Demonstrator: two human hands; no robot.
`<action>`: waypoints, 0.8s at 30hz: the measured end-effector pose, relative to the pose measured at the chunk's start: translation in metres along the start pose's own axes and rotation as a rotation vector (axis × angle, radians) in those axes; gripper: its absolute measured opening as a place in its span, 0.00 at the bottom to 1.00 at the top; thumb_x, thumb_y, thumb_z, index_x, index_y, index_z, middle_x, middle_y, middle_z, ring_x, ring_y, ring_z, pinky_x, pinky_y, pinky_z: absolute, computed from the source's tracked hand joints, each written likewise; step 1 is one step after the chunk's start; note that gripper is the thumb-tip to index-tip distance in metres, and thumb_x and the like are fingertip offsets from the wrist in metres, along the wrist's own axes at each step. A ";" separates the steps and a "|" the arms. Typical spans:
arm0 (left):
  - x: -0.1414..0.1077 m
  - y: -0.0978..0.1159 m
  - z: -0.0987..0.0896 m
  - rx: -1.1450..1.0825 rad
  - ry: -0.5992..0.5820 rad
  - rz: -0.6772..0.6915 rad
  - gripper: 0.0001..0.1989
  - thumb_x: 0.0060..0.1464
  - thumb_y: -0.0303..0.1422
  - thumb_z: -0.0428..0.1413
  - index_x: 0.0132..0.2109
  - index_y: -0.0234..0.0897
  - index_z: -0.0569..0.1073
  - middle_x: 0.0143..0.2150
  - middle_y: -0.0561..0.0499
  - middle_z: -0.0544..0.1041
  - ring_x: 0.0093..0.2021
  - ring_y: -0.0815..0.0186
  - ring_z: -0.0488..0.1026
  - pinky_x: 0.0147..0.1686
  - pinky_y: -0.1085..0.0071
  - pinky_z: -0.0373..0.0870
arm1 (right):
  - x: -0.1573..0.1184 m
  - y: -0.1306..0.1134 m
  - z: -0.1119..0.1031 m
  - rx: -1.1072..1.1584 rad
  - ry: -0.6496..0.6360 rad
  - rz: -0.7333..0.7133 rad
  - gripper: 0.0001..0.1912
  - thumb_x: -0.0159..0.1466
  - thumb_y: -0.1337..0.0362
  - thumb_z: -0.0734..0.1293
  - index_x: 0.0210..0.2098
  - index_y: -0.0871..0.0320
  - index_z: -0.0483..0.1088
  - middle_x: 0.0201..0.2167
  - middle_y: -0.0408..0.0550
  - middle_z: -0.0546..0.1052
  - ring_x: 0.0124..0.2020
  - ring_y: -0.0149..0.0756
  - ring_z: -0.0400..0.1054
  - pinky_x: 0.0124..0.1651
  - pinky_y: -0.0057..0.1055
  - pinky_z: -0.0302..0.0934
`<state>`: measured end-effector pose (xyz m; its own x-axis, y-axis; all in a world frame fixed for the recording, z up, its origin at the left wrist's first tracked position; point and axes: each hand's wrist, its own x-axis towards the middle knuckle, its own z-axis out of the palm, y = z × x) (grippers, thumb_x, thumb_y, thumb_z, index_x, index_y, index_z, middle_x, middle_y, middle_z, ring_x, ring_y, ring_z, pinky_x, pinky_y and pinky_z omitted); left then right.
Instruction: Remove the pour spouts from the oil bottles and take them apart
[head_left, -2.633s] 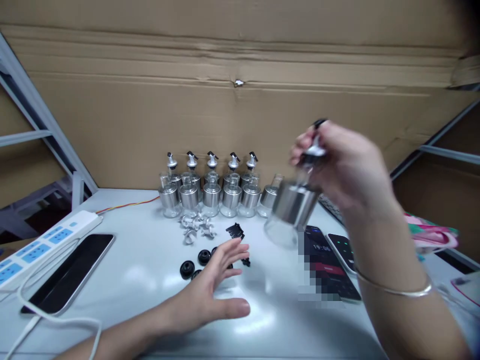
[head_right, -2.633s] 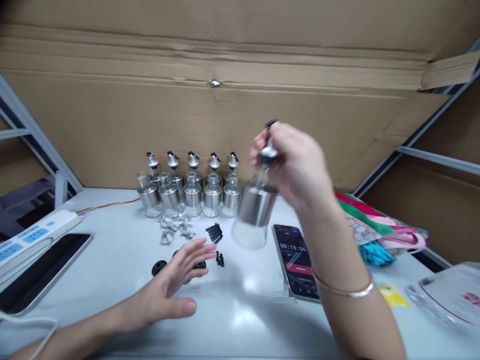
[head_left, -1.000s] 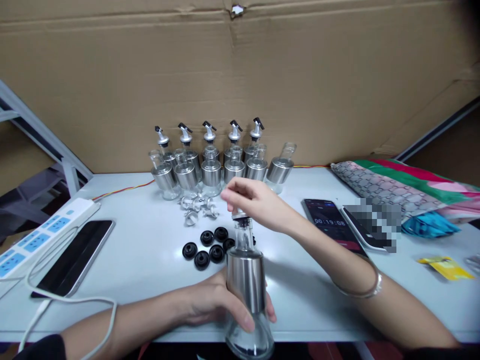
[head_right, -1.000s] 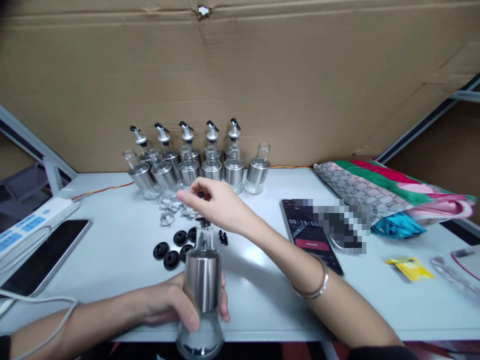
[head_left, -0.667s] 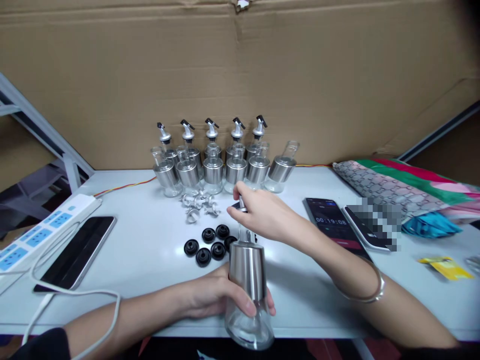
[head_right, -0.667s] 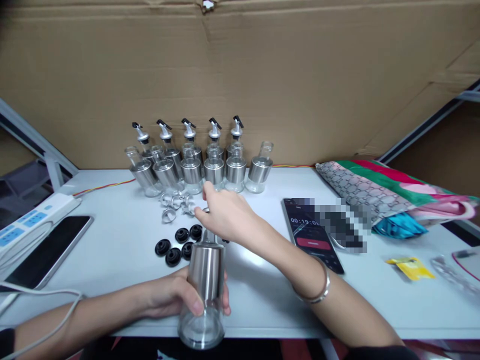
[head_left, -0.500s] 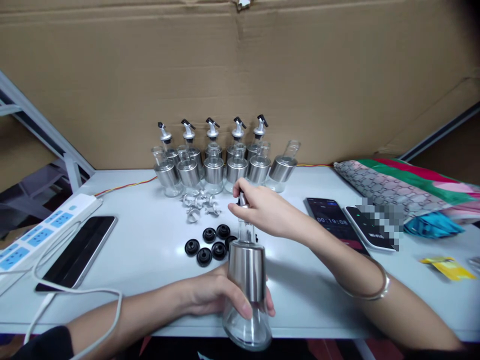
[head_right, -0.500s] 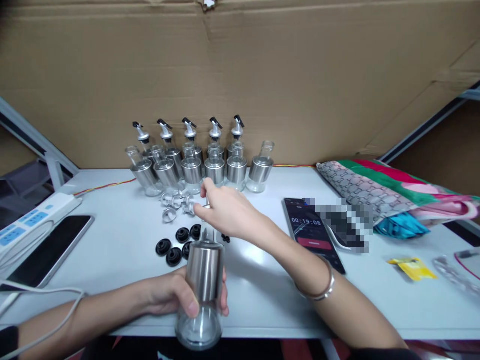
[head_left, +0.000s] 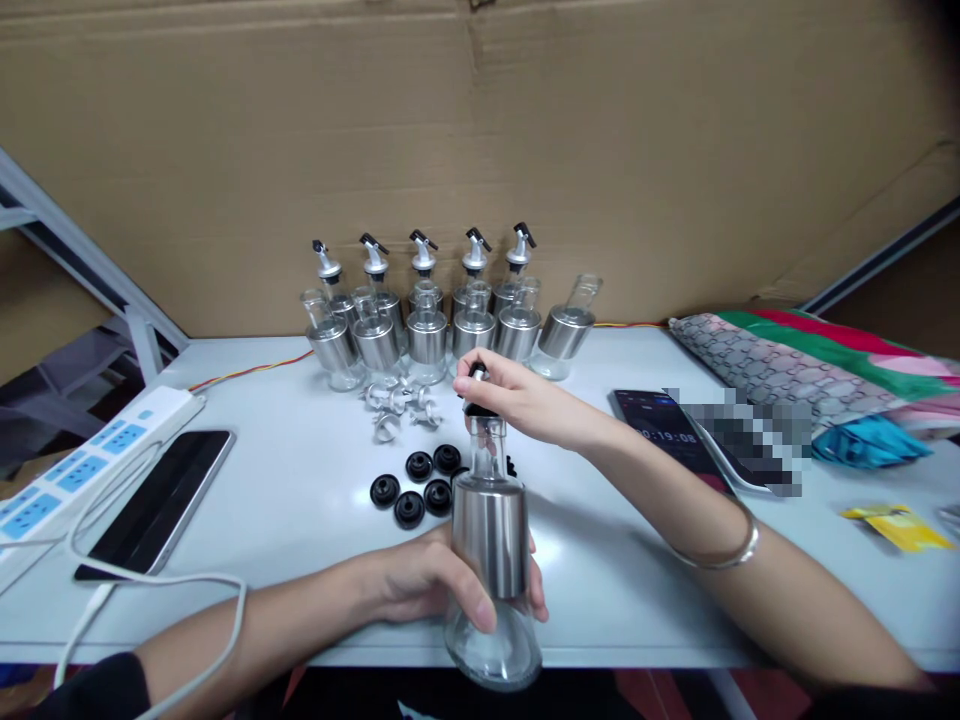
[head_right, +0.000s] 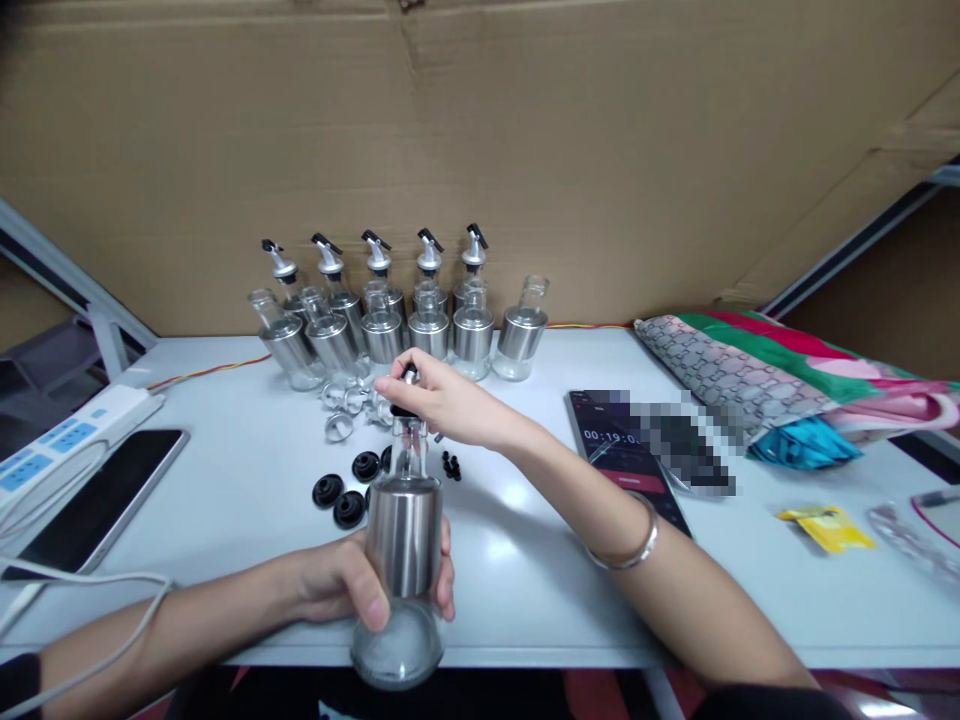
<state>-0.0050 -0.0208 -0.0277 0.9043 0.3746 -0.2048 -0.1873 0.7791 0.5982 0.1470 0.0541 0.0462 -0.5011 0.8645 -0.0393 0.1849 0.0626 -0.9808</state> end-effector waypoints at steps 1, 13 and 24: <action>0.000 0.001 0.000 0.007 0.005 -0.002 0.25 0.26 0.18 0.60 0.39 0.34 0.73 0.31 0.51 0.79 0.35 0.66 0.75 0.42 0.69 0.66 | 0.002 0.001 0.001 0.058 0.004 0.023 0.16 0.61 0.51 0.63 0.34 0.54 0.55 0.17 0.35 0.68 0.15 0.26 0.62 0.20 0.24 0.53; 0.000 -0.002 -0.001 0.045 -0.027 -0.026 0.26 0.27 0.18 0.63 0.40 0.34 0.72 0.32 0.52 0.78 0.35 0.66 0.75 0.40 0.67 0.68 | -0.015 -0.021 -0.039 0.054 -0.088 -0.104 0.12 0.60 0.63 0.66 0.39 0.56 0.58 0.12 0.32 0.67 0.13 0.22 0.55 0.18 0.21 0.48; -0.002 -0.004 -0.004 0.083 -0.017 -0.064 0.29 0.27 0.21 0.65 0.43 0.35 0.72 0.33 0.50 0.78 0.35 0.64 0.74 0.42 0.65 0.66 | -0.024 -0.027 -0.036 -0.248 -0.535 0.100 0.06 0.58 0.64 0.68 0.31 0.59 0.67 0.25 0.41 0.73 0.23 0.25 0.65 0.23 0.21 0.60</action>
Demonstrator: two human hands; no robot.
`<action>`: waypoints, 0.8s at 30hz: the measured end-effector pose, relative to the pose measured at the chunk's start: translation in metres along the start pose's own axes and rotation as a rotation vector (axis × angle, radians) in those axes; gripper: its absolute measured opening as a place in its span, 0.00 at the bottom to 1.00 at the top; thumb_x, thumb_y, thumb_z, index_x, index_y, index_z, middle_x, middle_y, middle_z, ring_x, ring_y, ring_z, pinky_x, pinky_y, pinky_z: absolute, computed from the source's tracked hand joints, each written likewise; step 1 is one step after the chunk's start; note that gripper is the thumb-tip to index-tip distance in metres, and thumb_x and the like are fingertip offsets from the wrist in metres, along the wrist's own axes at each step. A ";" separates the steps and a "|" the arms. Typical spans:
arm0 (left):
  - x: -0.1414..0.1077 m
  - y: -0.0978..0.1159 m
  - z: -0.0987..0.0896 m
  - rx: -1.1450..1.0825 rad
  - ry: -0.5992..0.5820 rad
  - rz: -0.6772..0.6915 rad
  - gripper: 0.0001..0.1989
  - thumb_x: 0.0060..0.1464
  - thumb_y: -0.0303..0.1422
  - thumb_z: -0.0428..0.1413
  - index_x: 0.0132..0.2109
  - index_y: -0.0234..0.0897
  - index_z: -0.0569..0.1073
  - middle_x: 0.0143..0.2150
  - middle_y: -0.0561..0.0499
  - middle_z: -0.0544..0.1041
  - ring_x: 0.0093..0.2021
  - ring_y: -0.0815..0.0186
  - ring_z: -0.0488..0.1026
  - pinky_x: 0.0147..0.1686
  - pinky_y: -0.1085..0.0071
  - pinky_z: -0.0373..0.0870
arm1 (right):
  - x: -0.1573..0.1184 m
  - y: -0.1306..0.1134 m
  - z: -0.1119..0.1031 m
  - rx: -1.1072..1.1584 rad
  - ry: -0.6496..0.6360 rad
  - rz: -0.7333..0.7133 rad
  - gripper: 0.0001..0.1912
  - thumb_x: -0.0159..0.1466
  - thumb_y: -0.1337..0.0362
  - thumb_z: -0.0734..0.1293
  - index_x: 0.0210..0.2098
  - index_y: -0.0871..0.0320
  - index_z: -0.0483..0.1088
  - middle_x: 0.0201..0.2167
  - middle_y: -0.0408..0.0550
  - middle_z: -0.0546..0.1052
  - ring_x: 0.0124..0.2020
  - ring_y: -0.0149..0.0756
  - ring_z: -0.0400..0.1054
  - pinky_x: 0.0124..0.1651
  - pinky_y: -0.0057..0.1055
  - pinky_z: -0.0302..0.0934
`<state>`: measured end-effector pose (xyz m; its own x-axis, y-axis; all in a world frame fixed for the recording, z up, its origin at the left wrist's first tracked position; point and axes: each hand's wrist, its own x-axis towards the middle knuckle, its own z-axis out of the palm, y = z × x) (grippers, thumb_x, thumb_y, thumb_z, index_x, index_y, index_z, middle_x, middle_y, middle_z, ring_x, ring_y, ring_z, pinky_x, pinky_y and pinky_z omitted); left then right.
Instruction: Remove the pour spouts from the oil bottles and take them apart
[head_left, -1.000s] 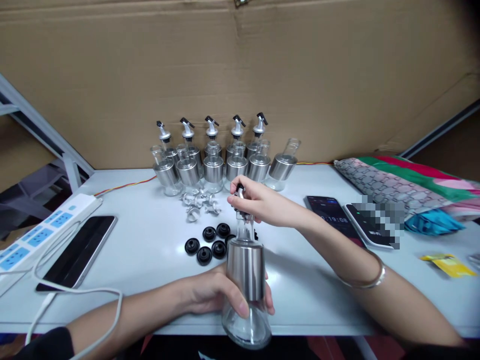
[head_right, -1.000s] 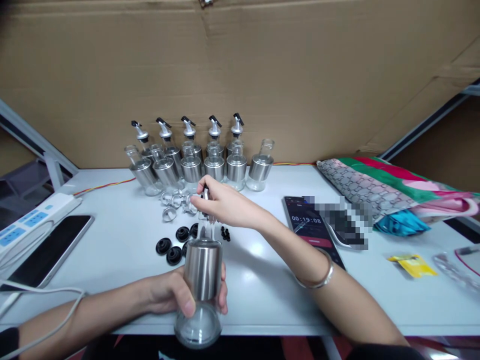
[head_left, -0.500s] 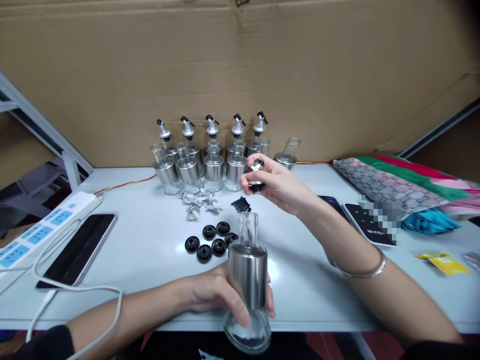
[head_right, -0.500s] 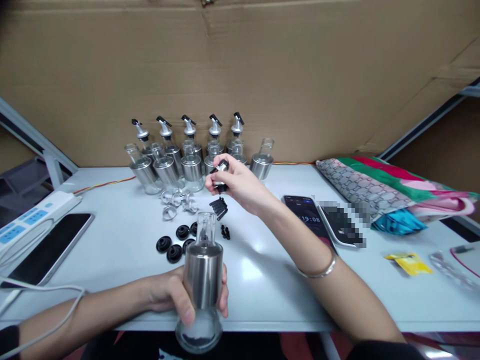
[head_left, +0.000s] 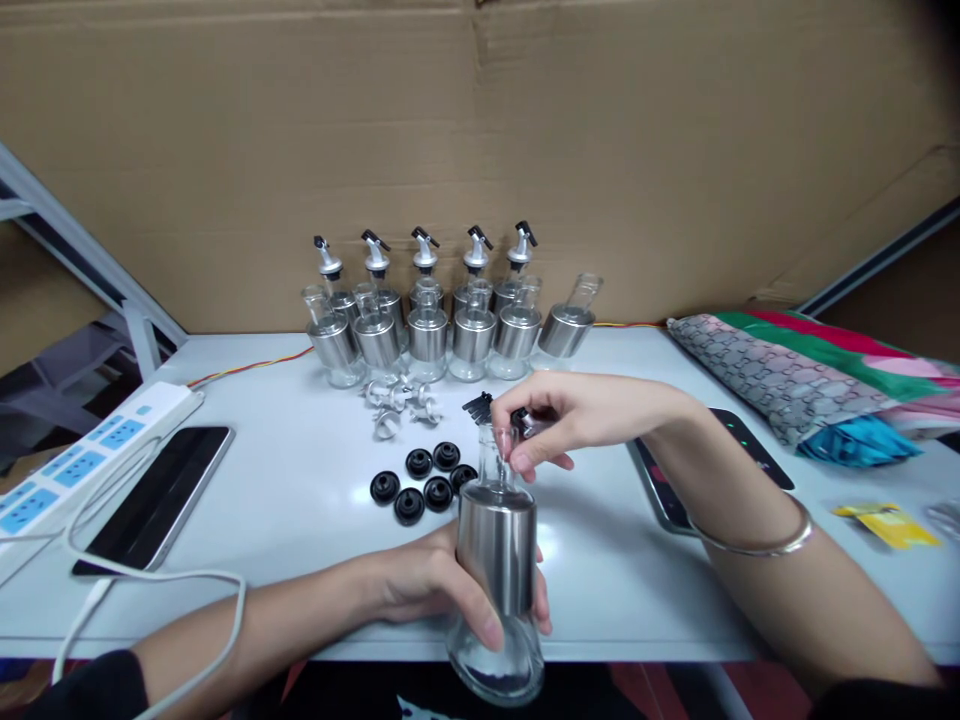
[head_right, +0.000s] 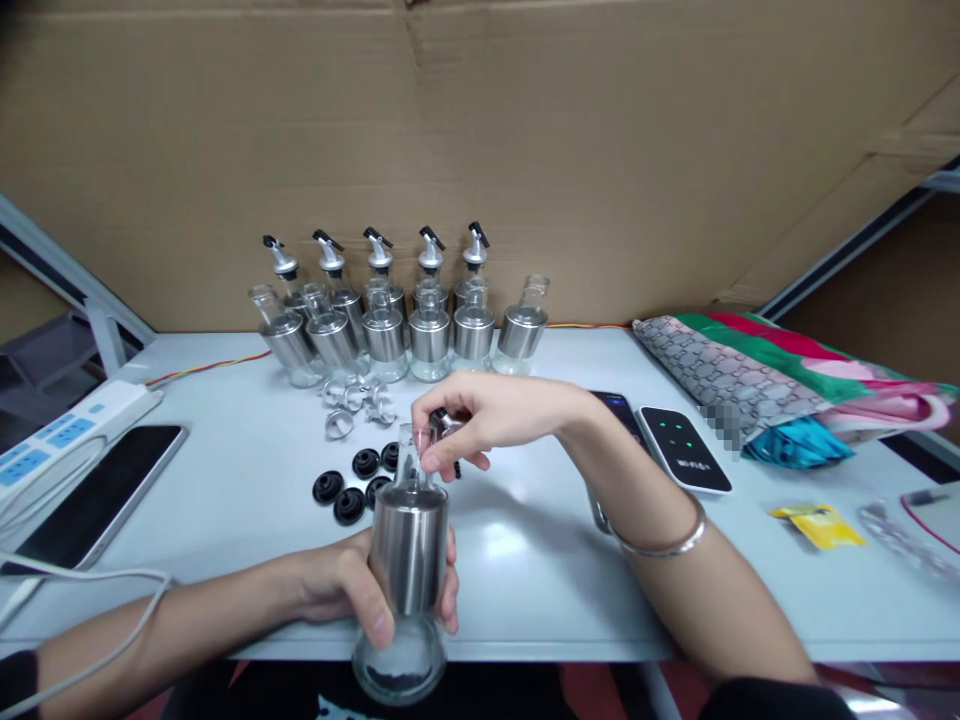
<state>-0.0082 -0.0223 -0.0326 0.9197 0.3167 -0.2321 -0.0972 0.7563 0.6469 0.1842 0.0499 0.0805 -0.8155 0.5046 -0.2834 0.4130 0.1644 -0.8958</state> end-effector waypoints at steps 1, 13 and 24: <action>0.000 0.000 0.000 0.011 0.002 0.005 0.29 0.28 0.22 0.66 0.44 0.35 0.72 0.33 0.50 0.78 0.36 0.64 0.73 0.43 0.65 0.65 | 0.000 -0.001 0.001 -0.007 0.011 -0.008 0.06 0.58 0.64 0.68 0.30 0.59 0.67 0.25 0.41 0.73 0.22 0.24 0.64 0.23 0.22 0.59; 0.004 0.000 0.008 -0.026 0.025 0.080 0.26 0.42 0.27 0.65 0.50 0.36 0.67 0.40 0.46 0.75 0.38 0.63 0.76 0.45 0.61 0.62 | -0.067 -0.027 -0.015 -0.233 0.527 -0.090 0.13 0.57 0.54 0.69 0.23 0.56 0.70 0.17 0.40 0.73 0.17 0.25 0.66 0.21 0.24 0.59; 0.004 -0.001 0.003 -0.058 0.017 0.055 0.16 0.47 0.29 0.59 0.45 0.30 0.70 0.35 0.45 0.76 0.36 0.61 0.76 0.40 0.64 0.62 | -0.085 0.004 -0.052 -0.827 0.996 0.344 0.14 0.59 0.52 0.67 0.25 0.55 0.70 0.19 0.43 0.75 0.22 0.30 0.67 0.29 0.31 0.56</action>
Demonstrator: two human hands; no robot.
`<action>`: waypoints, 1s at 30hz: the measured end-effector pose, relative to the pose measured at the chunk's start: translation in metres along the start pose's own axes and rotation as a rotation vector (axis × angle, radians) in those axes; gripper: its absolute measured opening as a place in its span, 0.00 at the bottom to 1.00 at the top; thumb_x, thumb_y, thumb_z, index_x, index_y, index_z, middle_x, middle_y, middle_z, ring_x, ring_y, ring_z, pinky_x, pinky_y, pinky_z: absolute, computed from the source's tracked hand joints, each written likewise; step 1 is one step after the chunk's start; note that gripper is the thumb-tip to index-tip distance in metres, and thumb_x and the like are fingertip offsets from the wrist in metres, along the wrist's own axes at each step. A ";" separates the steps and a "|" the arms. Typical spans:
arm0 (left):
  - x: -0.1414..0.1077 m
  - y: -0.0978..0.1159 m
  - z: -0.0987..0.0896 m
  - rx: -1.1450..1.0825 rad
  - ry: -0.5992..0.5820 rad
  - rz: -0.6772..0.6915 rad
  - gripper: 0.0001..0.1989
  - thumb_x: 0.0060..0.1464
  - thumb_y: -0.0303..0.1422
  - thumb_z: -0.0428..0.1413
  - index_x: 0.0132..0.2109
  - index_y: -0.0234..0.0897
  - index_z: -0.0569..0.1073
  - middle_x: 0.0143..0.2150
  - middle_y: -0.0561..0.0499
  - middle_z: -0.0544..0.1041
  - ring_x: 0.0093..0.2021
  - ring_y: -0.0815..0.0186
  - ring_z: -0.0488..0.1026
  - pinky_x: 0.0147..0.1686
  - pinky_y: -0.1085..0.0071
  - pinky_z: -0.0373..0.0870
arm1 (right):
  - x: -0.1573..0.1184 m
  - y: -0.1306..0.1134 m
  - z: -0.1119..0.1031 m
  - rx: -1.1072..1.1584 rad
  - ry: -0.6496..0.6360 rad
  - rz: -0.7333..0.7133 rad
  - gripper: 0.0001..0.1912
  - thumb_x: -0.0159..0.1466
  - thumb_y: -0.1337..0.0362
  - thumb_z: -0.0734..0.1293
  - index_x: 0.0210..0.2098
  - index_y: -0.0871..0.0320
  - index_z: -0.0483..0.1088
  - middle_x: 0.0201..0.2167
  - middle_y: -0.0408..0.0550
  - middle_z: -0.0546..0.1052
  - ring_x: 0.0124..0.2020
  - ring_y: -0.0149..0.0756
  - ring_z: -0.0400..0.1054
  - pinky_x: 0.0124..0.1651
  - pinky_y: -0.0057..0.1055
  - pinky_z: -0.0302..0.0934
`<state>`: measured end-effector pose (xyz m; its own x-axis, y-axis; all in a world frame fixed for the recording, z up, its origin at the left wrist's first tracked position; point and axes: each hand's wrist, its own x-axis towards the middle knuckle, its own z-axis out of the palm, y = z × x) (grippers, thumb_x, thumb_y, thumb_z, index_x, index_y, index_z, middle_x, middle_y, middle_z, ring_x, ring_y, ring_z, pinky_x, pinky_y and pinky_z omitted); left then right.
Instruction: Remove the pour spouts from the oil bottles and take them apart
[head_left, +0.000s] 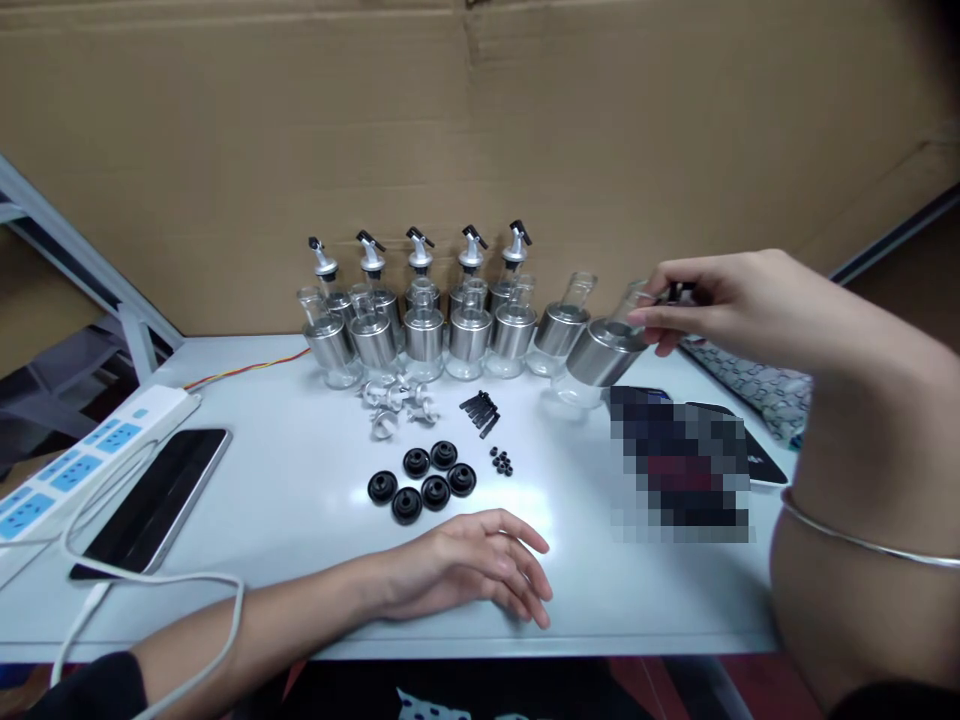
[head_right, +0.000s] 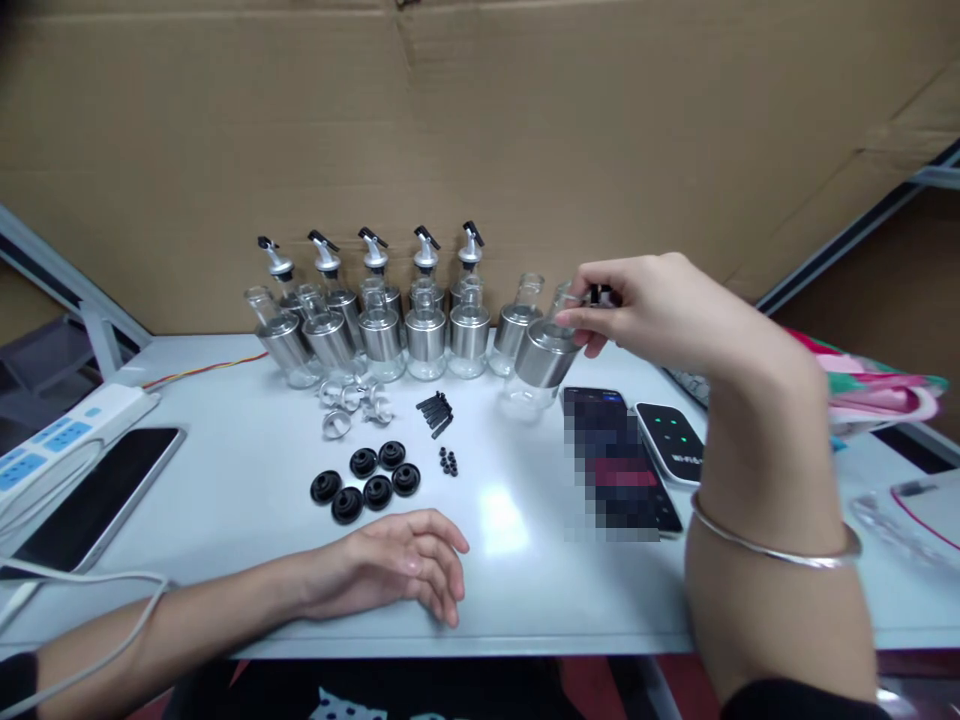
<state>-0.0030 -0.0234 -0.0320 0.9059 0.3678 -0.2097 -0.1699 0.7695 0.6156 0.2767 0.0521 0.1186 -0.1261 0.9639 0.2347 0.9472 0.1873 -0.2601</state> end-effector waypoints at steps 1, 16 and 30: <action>0.000 0.000 0.000 0.000 0.001 -0.001 0.16 0.47 0.29 0.59 0.45 0.30 0.70 0.35 0.45 0.75 0.36 0.61 0.76 0.41 0.64 0.62 | 0.003 0.000 0.003 -0.015 0.000 0.025 0.10 0.59 0.57 0.67 0.25 0.55 0.70 0.18 0.42 0.75 0.21 0.30 0.67 0.29 0.30 0.55; 0.000 0.001 0.000 0.005 -0.023 -0.006 0.18 0.44 0.30 0.58 0.44 0.30 0.70 0.36 0.46 0.76 0.35 0.62 0.75 0.41 0.65 0.62 | 0.036 0.015 0.054 0.061 0.154 0.012 0.04 0.59 0.62 0.65 0.28 0.54 0.68 0.20 0.42 0.74 0.24 0.35 0.68 0.34 0.31 0.56; 0.000 0.000 -0.003 -0.002 -0.045 -0.002 0.18 0.44 0.31 0.58 0.45 0.31 0.70 0.36 0.46 0.76 0.35 0.63 0.75 0.41 0.65 0.63 | 0.030 -0.002 0.049 0.179 0.286 0.051 0.07 0.61 0.63 0.64 0.40 0.56 0.66 0.25 0.48 0.77 0.30 0.37 0.73 0.40 0.32 0.61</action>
<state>-0.0042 -0.0221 -0.0341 0.9227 0.3428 -0.1763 -0.1693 0.7712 0.6136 0.2566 0.0898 0.0800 0.0320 0.8853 0.4640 0.8802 0.1950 -0.4328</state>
